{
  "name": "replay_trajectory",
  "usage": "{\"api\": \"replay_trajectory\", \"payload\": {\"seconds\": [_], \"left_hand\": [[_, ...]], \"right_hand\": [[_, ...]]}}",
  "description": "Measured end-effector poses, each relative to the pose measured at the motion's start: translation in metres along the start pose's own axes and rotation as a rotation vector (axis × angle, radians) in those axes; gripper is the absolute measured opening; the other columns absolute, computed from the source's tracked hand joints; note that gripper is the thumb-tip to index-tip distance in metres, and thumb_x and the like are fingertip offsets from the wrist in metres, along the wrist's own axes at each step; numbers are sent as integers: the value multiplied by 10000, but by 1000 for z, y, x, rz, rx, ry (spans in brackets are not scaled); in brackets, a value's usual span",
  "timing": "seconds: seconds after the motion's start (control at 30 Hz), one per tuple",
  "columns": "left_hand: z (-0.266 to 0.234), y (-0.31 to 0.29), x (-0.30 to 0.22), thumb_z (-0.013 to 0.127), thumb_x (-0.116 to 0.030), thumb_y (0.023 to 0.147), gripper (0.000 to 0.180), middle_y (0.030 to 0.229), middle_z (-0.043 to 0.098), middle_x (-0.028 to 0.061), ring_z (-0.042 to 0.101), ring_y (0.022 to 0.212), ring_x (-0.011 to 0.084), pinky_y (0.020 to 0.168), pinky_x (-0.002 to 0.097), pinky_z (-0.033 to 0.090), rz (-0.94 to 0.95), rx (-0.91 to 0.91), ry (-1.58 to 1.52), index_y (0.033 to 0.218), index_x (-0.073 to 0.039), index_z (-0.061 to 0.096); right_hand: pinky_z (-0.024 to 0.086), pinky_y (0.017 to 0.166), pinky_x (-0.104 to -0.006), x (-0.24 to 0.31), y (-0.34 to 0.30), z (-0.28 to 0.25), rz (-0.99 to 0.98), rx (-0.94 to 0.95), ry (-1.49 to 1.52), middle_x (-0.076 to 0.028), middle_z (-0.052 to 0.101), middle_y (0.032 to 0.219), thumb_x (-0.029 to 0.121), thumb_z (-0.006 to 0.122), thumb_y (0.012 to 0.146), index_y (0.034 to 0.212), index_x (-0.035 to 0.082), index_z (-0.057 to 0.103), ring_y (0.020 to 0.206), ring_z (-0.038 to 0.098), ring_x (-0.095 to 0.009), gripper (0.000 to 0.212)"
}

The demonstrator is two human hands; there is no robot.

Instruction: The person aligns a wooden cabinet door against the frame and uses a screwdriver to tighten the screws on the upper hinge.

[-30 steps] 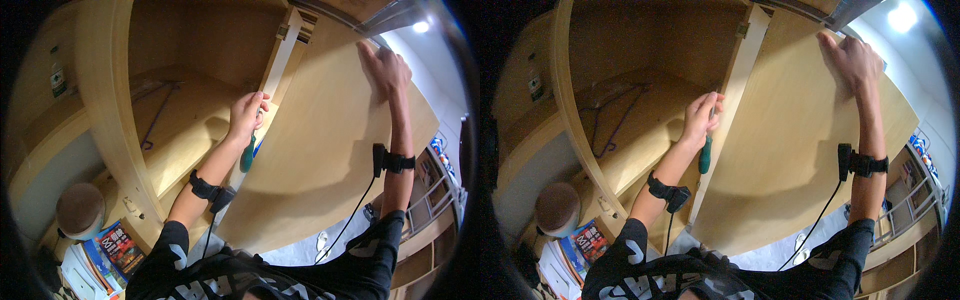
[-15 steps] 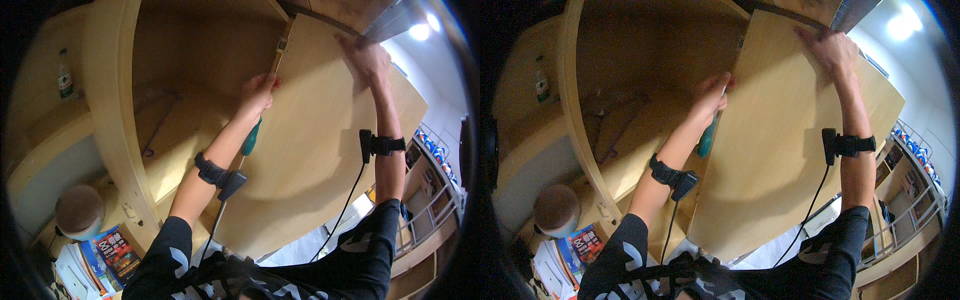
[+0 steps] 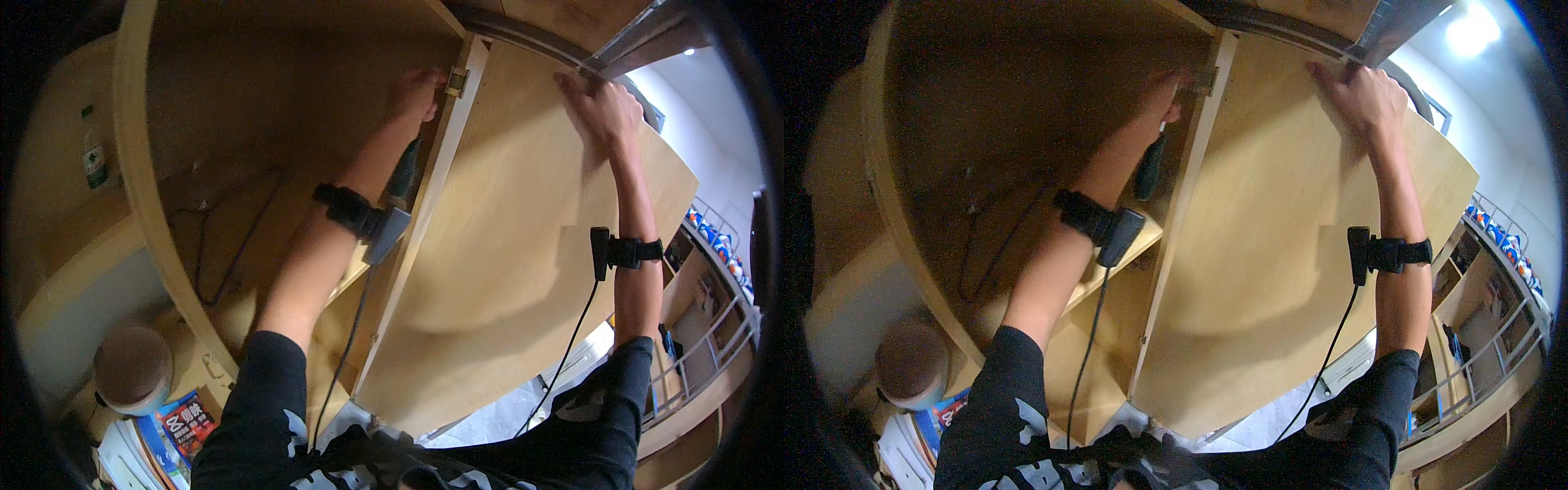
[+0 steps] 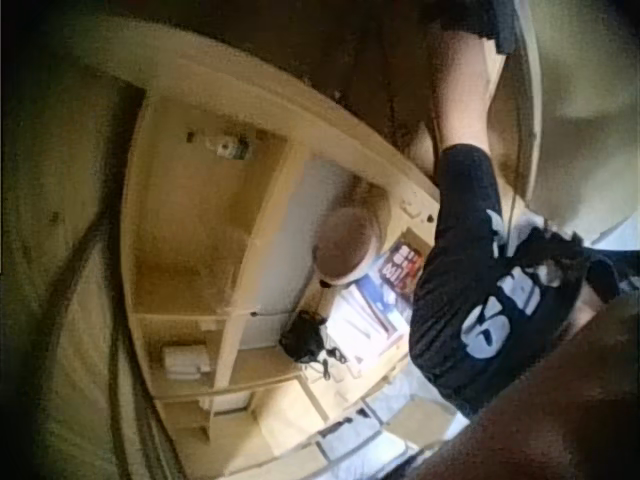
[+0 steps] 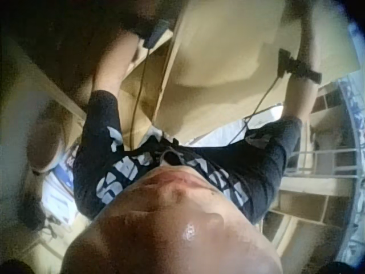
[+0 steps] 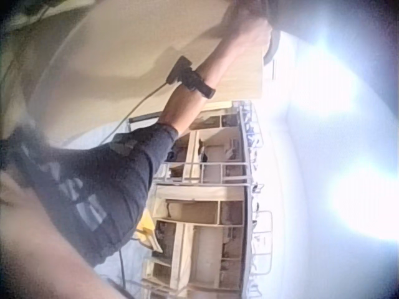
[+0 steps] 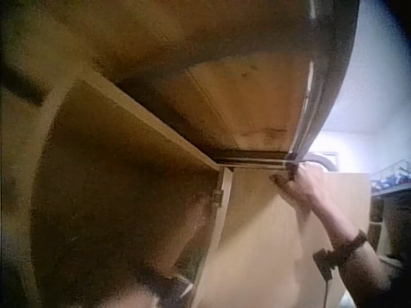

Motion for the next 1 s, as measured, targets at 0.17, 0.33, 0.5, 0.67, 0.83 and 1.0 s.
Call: {"api": "replay_trajectory", "payload": {"seconds": [0.17, 0.33, 0.5, 0.67, 0.83, 1.0], "left_hand": [[-3, 14, -6, 510, -231, 960, 249, 877, 626, 79, 387, 451, 71, 386, 229, 287, 53, 132, -74, 975, 5, 588], [4, 4, -12, 506, -205, 953, 234, 932, 630, 111, 388, 449, 78, 387, 227, 287, 74, 164, -94, 982, 16, 579], [4, 6, -9, 516, -193, 947, 224, 951, 634, 124, 385, 443, 83, 390, 225, 289, 66, 149, -107, 983, 19, 576], [1, 0, -14, 519, -205, 952, 218, 964, 649, 121, 387, 430, 81, 387, 219, 293, 97, 115, -58, 970, 3, 580], [8, -8, -28, 500, -205, 963, 214, 992, 669, 143, 400, 420, 78, 377, 217, 300, 103, 161, -74, 966, -8, 584], [8, -6, -32, 485, -210, 969, 218, 999, 682, 150, 417, 424, 75, 371, 209, 310, 148, 206, -76, 976, -14, 583]], "right_hand": [[508, 651, -436, -6, -2, 0, -25, -47, -62, -210, 664, 744, 729, 453, 784, 885, 62, 717, 724, 660, -370, 724], [510, 646, -437, -7, 1, 4, -14, -21, -80, -198, 666, 738, 729, 453, 783, 883, 80, 720, 718, 659, -370, 709], [516, 649, -433, -7, 4, 3, -56, -150, -57, -191, 668, 738, 727, 453, 781, 876, 99, 724, 724, 659, -369, 691], [477, 781, -435, -11, 10, 18, 55, 48, -36, -202, 657, 1023, 661, 491, 792, 1114, 120, 632, 948, 626, -369, 645], [480, 785, -425, -21, 14, 19, 102, 51, -40, -192, 661, 1032, 687, 491, 783, 1135, 126, 623, 959, 627, -365, 676], [482, 784, -418, -23, 16, 19, 125, 91, -43, -187, 665, 1028, 705, 494, 775, 1125, 125, 630, 959, 629, -361, 691]]}}
Point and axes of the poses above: each hand's wrist, its own y-axis towards the middle knuckle, its own z-axis out of the palm, x = y × z, the point moved 9 cm from there along y, towards the middle knuckle
